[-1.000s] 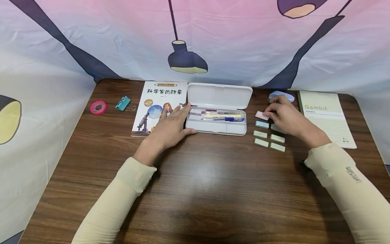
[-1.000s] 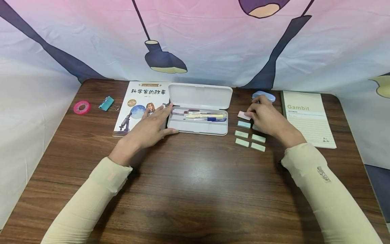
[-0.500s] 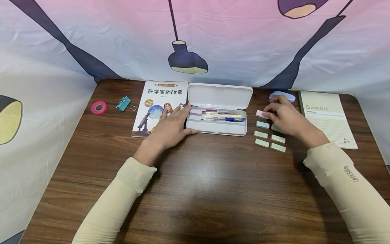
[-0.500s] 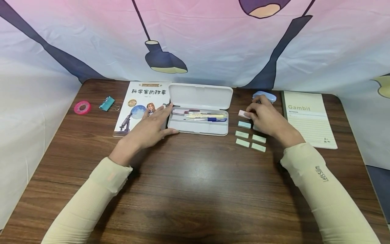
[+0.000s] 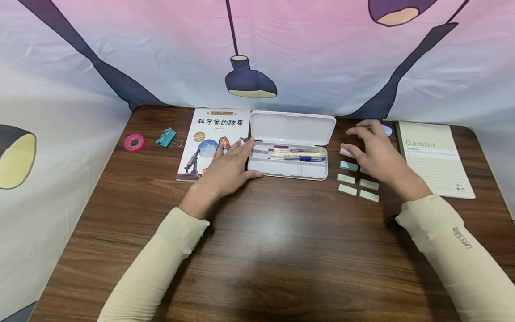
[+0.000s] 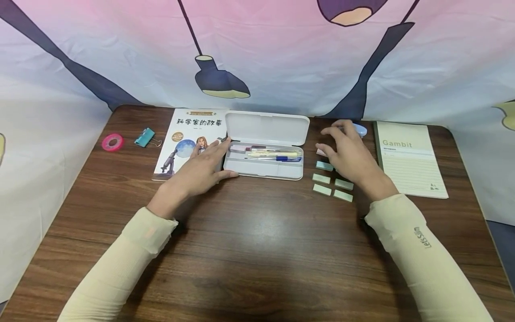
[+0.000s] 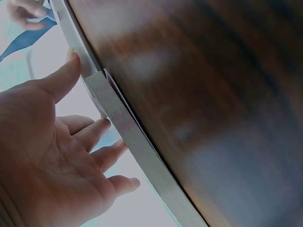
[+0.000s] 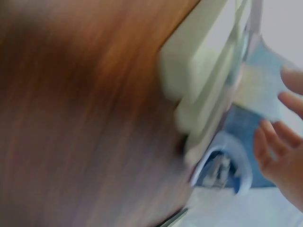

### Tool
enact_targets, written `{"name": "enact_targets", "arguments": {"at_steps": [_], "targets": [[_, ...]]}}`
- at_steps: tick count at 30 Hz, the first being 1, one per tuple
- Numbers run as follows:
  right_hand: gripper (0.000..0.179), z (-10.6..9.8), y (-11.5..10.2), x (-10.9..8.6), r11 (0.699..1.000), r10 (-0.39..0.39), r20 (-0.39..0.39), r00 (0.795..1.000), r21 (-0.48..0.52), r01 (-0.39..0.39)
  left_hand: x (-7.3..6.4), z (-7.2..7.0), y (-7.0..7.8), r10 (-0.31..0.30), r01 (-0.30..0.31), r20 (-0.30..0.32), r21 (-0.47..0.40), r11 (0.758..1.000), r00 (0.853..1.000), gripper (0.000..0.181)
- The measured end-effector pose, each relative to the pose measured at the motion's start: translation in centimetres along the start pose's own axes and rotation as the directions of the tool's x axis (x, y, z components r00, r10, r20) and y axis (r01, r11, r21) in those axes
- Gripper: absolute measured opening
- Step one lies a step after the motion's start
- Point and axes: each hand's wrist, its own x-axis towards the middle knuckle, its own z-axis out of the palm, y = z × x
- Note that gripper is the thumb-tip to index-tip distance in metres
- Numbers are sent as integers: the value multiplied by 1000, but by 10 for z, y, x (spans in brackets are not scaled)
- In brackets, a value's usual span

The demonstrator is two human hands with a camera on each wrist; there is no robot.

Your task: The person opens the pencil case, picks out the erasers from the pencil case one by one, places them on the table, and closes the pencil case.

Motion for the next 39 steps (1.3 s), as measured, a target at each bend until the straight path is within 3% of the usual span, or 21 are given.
{"name": "enact_targets", "arguments": {"at_steps": [3, 6, 10, 13, 19, 28, 33, 39], "targets": [[42, 6, -16, -3, 997, -57, -159, 986, 37, 63, 0, 1, 0, 1, -1, 0, 1, 1000, 1000, 103], [36, 16, -33, -3, 985, -151, -292, 944, 42, 170, 4, 7, -8, 6, -6, -8, 11, 1000, 1000, 104], [32, 31, -56, 1, 957, -268, -367, 891, 2, 289, 7, 12, -13, 12, -12, -15, 15, 1000, 1000, 105], [30, 45, -75, 6, 945, -312, -337, 888, -12, 327, 8, 14, -15, 16, -15, -20, 22, 1000, 1000, 106], [29, 76, -104, 20, 942, -333, -161, 929, -27, 333, 10, 16, -17, 12, -11, -29, 45, 999, 999, 106], [37, 133, -85, 64, 932, -359, -63, 931, -64, 356, 12, 16, -19, 20, -17, -41, 63, 998, 999, 106], [38, 140, -85, 71, 926, -363, -28, 931, -117, 358, 11, 16, -19, 21, -19, -35, 58, 998, 999, 105], [35, 141, -89, 75, 928, -360, -15, 933, -106, 357, 11, 16, -18, 26, -24, -36, 59, 998, 999, 106]]}}
